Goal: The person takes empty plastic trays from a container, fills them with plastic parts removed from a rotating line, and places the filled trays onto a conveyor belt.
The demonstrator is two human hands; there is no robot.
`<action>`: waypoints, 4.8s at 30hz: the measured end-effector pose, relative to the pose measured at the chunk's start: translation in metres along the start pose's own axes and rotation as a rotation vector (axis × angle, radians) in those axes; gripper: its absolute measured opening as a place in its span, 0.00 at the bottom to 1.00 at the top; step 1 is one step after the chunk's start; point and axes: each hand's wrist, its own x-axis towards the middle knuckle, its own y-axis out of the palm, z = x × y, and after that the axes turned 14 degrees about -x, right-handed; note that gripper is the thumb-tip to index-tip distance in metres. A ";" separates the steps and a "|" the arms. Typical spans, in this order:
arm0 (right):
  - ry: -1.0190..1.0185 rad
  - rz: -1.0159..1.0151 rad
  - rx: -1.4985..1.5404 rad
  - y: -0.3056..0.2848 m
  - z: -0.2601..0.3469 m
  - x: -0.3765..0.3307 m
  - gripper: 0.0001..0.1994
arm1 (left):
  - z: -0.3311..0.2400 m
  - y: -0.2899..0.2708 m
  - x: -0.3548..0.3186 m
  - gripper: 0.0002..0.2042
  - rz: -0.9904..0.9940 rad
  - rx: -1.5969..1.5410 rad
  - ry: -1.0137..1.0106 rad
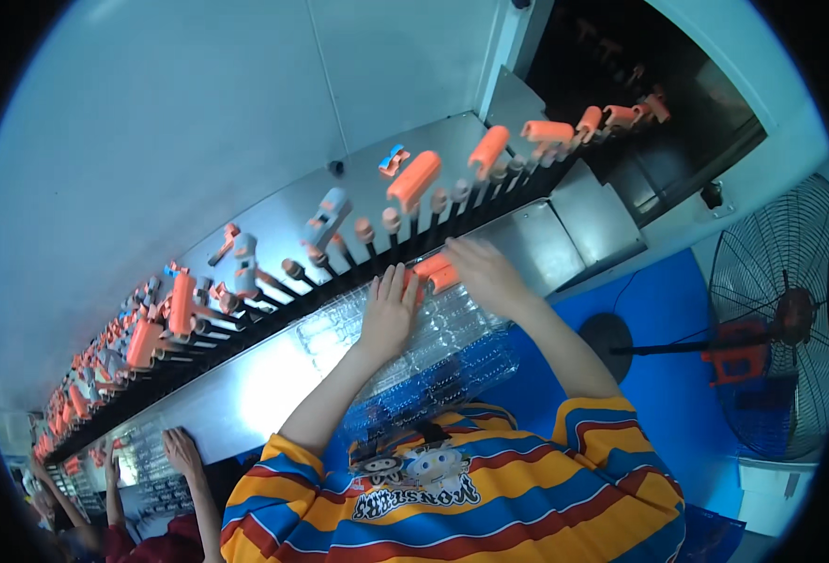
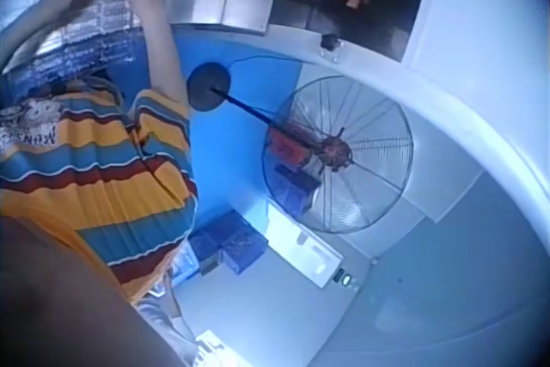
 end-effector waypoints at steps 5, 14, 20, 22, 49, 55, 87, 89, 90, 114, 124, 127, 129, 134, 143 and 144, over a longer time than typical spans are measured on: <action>0.362 -0.390 0.101 -0.087 -0.096 0.022 0.05 | -0.069 -0.086 0.101 0.16 -0.262 -0.393 0.172; 0.490 0.269 0.056 -0.154 -0.194 0.090 0.21 | -0.075 -0.109 0.272 0.15 0.143 -0.397 -0.376; 0.460 0.530 0.353 -0.149 -0.229 0.093 0.21 | -0.076 -0.112 0.285 0.17 0.381 -0.395 -0.487; 0.333 0.587 0.354 -0.145 -0.237 0.096 0.18 | -0.086 -0.119 0.290 0.17 0.436 -0.336 -0.502; -0.142 -0.153 0.280 -0.093 -0.324 -0.072 0.19 | -0.213 0.139 0.263 0.18 -0.041 -0.208 -0.147; -0.020 0.038 0.221 0.020 -0.377 -0.168 0.20 | -0.237 0.192 0.302 0.24 -0.086 -0.163 -0.031; 0.193 0.524 0.405 -0.127 -0.764 -0.060 0.20 | -0.349 0.101 0.659 0.25 0.147 -0.106 0.171; 0.178 0.553 0.482 -0.136 -0.767 -0.059 0.19 | -0.342 0.098 0.669 0.28 0.291 0.153 0.293; 0.126 0.564 0.490 -0.140 -0.768 -0.058 0.18 | -0.340 0.098 0.673 0.28 0.295 0.157 0.280; -0.123 0.150 0.138 -0.013 -0.828 -0.309 0.10 | -0.494 0.373 0.645 0.24 0.025 -0.080 -0.008; 0.296 -0.288 0.104 -0.116 -0.980 -0.268 0.12 | -0.538 0.325 0.776 0.20 -0.207 -0.313 0.138; 0.269 -0.384 0.029 -0.128 -1.028 -0.234 0.12 | -0.542 0.286 0.843 0.25 -0.230 -0.080 0.177; 0.258 -0.280 0.081 -0.134 -1.053 -0.213 0.14 | -0.542 0.263 0.877 0.25 -0.211 0.107 0.267; 0.102 0.471 0.477 -0.142 -1.080 -0.159 0.13 | -0.531 0.243 0.921 0.12 0.266 0.137 0.008; -0.197 0.306 0.291 -0.127 -1.093 -0.162 0.15 | -0.523 0.224 0.932 0.16 0.346 -0.339 -0.289; -0.223 0.348 0.282 -0.133 -1.093 -0.158 0.15 | -0.522 0.217 0.934 0.18 0.363 -0.329 -0.264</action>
